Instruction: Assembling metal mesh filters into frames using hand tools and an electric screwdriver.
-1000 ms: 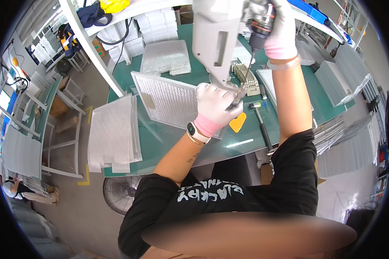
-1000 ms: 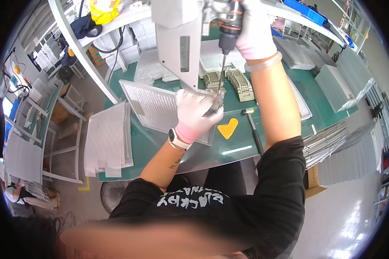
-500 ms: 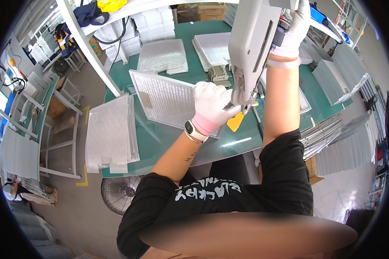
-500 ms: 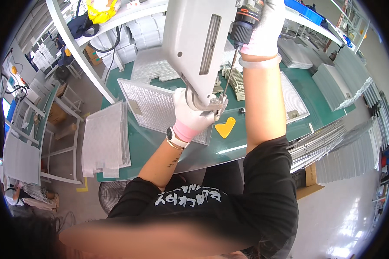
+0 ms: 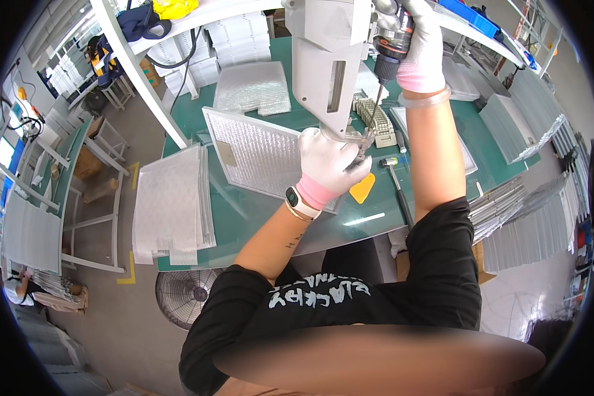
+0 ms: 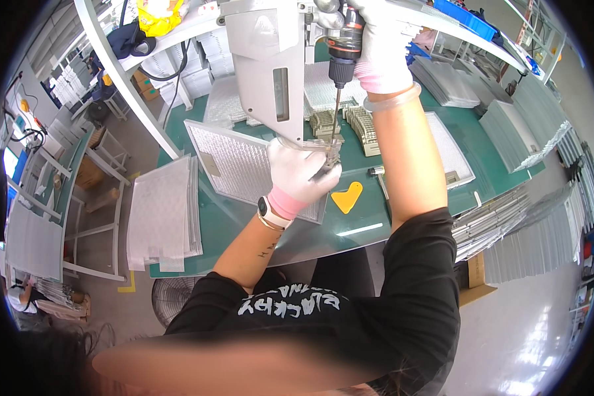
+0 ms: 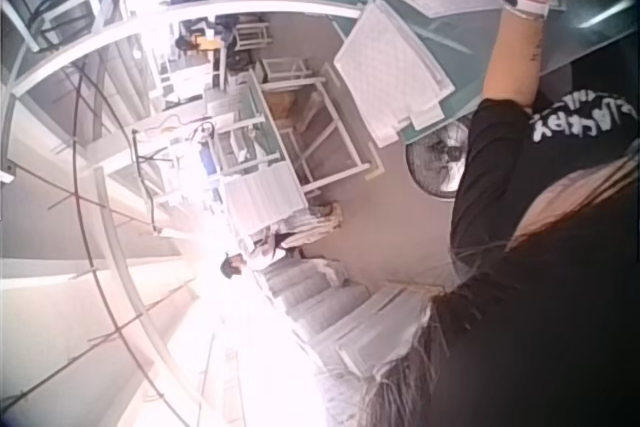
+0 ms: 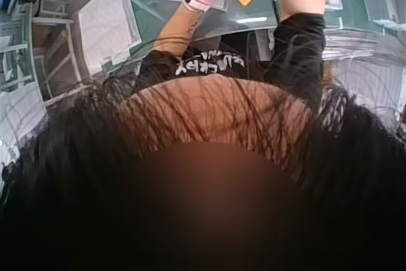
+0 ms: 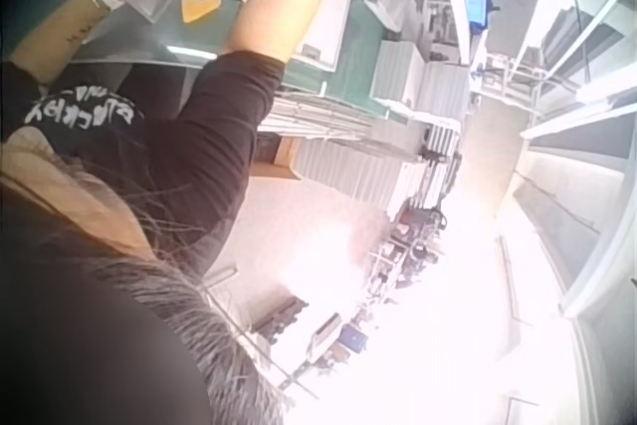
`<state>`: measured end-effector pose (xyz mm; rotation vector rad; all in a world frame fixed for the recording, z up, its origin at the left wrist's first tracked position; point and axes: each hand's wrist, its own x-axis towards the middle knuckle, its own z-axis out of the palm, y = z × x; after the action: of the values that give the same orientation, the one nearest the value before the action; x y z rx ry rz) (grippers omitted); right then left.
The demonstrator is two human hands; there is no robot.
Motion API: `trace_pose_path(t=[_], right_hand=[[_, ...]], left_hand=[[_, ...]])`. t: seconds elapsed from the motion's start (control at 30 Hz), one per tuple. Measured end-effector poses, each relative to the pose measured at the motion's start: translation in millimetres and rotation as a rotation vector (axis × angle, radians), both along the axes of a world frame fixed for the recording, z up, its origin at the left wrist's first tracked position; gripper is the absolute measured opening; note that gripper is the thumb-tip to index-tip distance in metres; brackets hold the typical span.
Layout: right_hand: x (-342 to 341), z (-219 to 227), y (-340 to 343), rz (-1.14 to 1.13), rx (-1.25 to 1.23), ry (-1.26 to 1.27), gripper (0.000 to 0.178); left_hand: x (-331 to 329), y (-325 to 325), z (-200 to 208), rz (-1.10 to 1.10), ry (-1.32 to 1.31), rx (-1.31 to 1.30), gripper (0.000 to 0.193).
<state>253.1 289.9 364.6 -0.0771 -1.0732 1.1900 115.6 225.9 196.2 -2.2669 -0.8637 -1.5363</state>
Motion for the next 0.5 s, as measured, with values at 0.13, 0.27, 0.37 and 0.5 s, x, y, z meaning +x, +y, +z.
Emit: trace_pose_path(t=[0.13,0.27,0.37,0.5], right_hand=[[-2.2,-0.2,-0.1,0.087,0.018,-0.058,0.014],[-5.2,1.1,-5.7,0.040,0.030,-0.054,0.014],[-3.3,-2.6,-1.4,0.037,-0.047,0.010,0.017],[-8.7,-31.4,-1.2,-0.109,0.006,-0.096,0.029]], left_hand=[[-0.9,-1.2,-6.3,0.018,0.025,-0.019,0.027],[0.3,1.1,-7.4,-0.017,-0.014,-0.001,0.028],[1.2,-0.4,-11.0,-0.021,-0.025,-0.018,0.027],[3.4,5.2,-24.3,-0.099,-0.092,-0.074,0.019]])
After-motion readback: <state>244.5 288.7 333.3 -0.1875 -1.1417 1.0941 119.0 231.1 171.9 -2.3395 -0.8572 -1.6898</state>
